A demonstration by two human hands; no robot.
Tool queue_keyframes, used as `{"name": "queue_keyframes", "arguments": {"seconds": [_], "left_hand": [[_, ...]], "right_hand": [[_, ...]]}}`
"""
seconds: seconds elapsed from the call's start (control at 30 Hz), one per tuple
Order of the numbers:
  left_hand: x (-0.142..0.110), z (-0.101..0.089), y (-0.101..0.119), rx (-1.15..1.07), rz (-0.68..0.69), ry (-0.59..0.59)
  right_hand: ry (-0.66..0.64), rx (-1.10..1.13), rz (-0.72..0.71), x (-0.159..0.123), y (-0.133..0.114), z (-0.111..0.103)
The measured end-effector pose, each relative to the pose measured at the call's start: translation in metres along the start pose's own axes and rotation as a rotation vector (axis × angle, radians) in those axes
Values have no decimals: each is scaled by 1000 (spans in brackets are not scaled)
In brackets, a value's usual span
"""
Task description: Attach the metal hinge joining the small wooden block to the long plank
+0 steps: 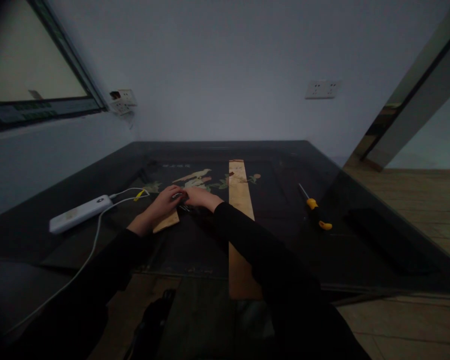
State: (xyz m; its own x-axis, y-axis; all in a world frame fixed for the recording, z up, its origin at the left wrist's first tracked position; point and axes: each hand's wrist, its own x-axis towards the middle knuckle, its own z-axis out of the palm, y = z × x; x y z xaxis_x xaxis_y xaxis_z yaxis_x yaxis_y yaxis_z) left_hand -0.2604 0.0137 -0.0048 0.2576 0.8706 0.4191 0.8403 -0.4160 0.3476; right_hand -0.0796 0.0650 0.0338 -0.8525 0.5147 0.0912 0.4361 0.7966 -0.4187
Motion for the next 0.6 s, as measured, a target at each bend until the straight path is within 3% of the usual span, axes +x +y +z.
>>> {"name": "queue_keyframes", "arguments": {"seconds": [0.13, 0.3, 0.47, 0.6], "left_hand": [[-4, -2, 11, -69, 92, -140], [-5, -6, 16, -109, 80, -227], [0, -7, 12, -147, 70, -236], [3, -4, 7, -114, 0, -194]], "right_hand": [[15, 16, 69, -23, 9, -26], [68, 88, 72, -73, 15, -52], [109, 196, 91, -131, 16, -63], [198, 364, 189, -169, 22, -60]]}}
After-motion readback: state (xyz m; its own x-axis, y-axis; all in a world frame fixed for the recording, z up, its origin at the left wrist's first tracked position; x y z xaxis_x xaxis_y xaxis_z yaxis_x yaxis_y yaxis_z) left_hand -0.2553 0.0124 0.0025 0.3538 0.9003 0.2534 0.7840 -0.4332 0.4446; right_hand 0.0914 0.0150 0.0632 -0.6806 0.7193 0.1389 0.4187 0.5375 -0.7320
